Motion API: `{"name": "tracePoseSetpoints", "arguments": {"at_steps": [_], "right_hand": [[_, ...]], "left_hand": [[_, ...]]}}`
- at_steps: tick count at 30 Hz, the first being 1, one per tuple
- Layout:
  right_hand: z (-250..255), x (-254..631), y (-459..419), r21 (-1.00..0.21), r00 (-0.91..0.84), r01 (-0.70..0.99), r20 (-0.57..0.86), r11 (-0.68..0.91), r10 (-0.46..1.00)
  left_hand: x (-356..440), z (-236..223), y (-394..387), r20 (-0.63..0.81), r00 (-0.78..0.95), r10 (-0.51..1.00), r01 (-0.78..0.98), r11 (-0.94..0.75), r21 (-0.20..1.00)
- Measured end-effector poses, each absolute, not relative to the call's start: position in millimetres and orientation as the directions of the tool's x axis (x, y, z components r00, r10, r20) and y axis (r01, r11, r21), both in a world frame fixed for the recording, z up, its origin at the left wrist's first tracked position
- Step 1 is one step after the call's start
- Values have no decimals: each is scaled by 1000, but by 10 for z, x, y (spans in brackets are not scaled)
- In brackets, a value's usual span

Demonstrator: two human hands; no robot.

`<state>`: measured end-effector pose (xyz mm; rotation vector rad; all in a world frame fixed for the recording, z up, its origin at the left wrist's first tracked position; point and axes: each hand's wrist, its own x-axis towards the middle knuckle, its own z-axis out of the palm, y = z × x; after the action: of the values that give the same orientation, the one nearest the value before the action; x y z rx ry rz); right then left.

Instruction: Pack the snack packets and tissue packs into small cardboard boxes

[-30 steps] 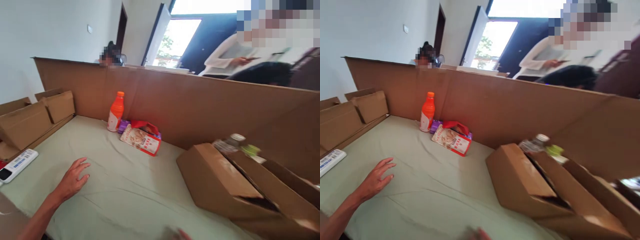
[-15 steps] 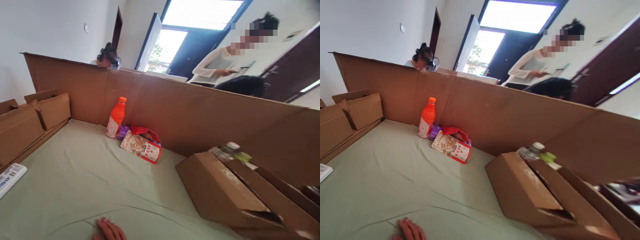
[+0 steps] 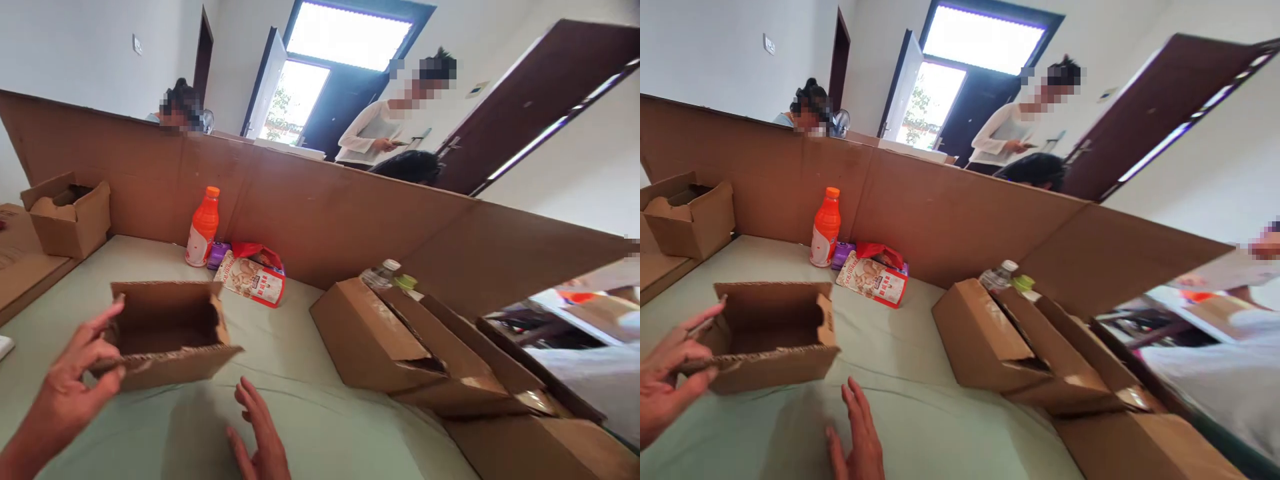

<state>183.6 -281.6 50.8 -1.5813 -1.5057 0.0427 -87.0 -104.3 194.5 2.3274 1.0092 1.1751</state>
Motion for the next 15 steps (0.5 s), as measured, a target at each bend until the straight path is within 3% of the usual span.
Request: {"name": "tracePoseSetpoints", "arguments": {"at_steps": [3, 7, 12, 15], "right_hand": [[497, 1973, -3046, -736, 390, 673, 429, 65, 815], [330, 2100, -3385, -828, 521, 559, 303, -51, 798], [606, 2640, -3202, -761, 441, 645, 305, -62, 844], [986, 3103, -2644, -617, 412, 770, 287, -163, 865]], "left_hand": [[-479, 1877, -1346, 563, 513, 648, 311, -751, 582], [-271, 1799, -1446, 569, 510, 645, 244, -743, 624], [-186, 1535, -1386, 496, 319, 807, 76, -544, 836], [-180, 1272, -1259, 351, 349, 869, 124, -414, 902]]}}
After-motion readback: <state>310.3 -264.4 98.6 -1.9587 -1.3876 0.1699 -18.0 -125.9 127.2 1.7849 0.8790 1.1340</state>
